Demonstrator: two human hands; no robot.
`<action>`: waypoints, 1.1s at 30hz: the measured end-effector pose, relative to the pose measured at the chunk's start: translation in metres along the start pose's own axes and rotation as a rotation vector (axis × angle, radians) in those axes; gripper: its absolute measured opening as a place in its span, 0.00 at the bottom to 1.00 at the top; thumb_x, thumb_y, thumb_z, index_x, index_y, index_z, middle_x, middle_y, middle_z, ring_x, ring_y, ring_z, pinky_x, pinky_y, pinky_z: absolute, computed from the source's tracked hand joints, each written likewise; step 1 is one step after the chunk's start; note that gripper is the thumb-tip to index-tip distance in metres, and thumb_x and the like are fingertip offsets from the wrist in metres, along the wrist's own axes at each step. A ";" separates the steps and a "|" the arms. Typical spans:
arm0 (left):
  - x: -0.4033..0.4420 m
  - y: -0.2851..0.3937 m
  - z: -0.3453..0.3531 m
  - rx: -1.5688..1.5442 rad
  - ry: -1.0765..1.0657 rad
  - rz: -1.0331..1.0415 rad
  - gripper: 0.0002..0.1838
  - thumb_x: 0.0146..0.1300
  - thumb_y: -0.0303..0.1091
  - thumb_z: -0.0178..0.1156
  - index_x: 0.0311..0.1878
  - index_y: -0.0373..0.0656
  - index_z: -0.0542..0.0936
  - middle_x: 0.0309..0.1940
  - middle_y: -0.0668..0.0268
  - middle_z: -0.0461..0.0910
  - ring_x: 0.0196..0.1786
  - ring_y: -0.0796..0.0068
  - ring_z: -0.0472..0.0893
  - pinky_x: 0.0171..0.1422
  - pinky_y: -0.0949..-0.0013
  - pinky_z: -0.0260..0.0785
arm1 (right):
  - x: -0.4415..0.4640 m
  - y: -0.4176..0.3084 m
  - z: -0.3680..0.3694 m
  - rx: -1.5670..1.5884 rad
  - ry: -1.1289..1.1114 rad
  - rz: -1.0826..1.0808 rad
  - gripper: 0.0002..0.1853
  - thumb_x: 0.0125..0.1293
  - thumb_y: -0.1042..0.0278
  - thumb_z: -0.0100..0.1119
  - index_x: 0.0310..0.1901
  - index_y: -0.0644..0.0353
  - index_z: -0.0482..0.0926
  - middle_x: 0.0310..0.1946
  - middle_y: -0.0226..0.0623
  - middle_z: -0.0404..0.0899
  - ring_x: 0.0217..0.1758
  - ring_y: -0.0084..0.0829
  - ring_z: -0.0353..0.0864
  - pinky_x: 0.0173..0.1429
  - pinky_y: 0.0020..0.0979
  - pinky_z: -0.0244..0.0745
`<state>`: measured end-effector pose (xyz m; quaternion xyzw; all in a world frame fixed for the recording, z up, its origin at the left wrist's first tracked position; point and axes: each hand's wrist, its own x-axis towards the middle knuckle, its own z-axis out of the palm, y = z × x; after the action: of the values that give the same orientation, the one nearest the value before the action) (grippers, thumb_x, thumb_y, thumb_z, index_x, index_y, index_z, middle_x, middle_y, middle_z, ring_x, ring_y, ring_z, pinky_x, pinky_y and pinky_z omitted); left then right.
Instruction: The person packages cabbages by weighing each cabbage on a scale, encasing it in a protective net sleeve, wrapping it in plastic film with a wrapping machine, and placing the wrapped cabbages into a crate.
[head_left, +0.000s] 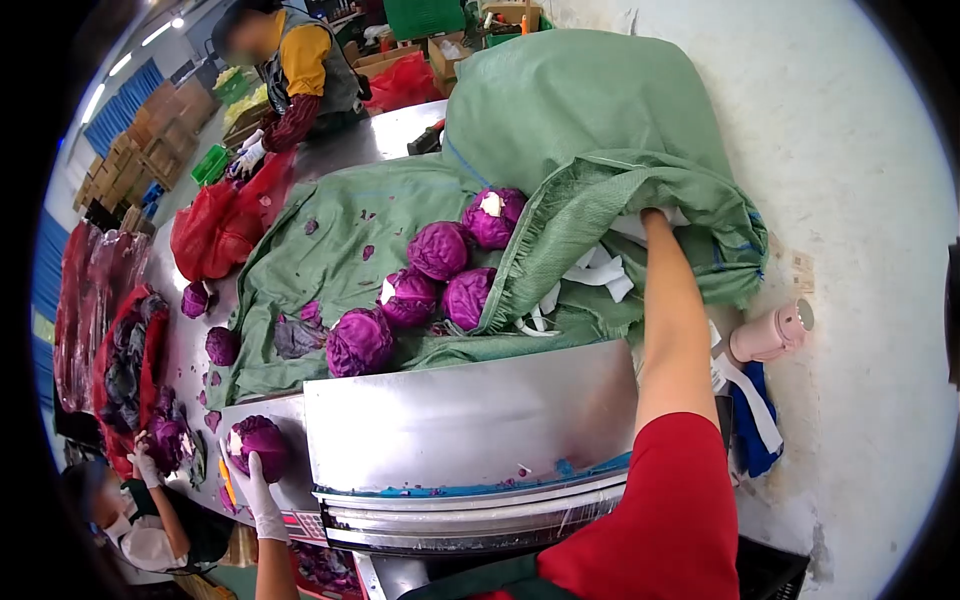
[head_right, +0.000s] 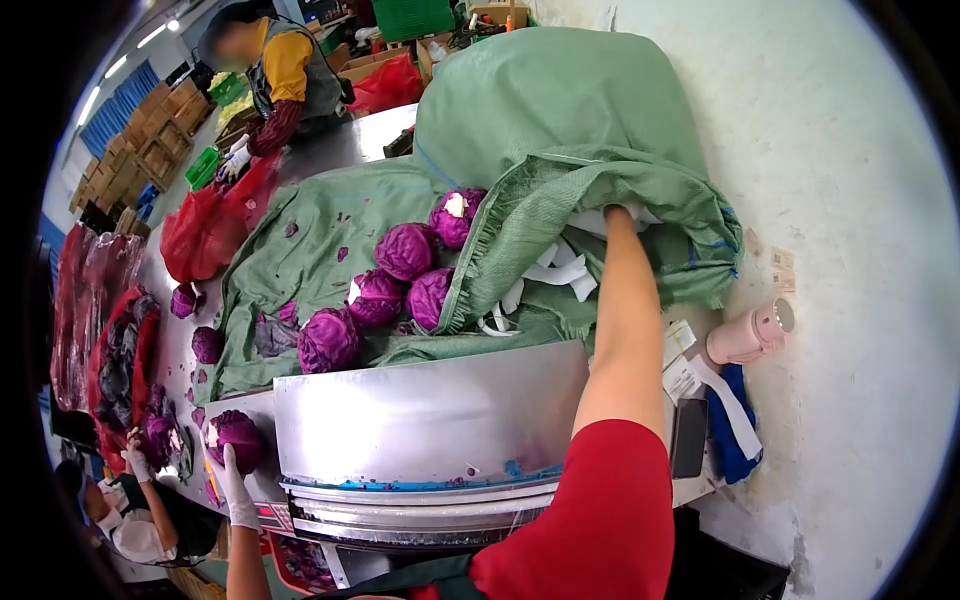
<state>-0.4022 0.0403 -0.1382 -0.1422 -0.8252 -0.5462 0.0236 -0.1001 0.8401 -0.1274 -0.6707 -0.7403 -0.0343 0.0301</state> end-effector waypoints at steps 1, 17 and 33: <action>-0.001 -0.002 0.001 -0.065 0.048 -0.050 0.40 0.64 0.46 0.60 0.74 0.47 0.53 0.71 0.55 0.54 0.69 0.60 0.61 0.68 0.61 0.62 | 0.003 0.008 -0.010 0.016 0.000 -0.010 0.35 0.69 0.41 0.33 0.73 0.49 0.50 0.74 0.36 0.44 0.76 0.38 0.45 0.76 0.41 0.45; -0.013 0.016 0.008 -0.131 0.078 -0.121 0.45 0.64 0.52 0.59 0.74 0.41 0.49 0.70 0.51 0.55 0.67 0.59 0.64 0.65 0.61 0.65 | 0.009 0.041 0.027 0.030 0.075 -0.105 0.36 0.65 0.37 0.40 0.70 0.49 0.57 0.70 0.37 0.59 0.71 0.38 0.60 0.71 0.44 0.56; -0.001 -0.017 -0.008 0.002 0.137 -0.113 0.42 0.65 0.52 0.57 0.74 0.41 0.52 0.72 0.54 0.54 0.71 0.61 0.58 0.72 0.62 0.54 | -0.053 0.042 -0.101 0.036 -0.340 -0.297 0.25 0.54 0.47 0.55 0.46 0.58 0.76 0.38 0.37 0.78 0.36 0.35 0.79 0.47 0.39 0.74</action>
<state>-0.4062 0.0272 -0.1502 -0.0575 -0.8290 -0.5541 0.0492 -0.0528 0.7821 -0.0308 -0.5500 -0.8258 0.0882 -0.0885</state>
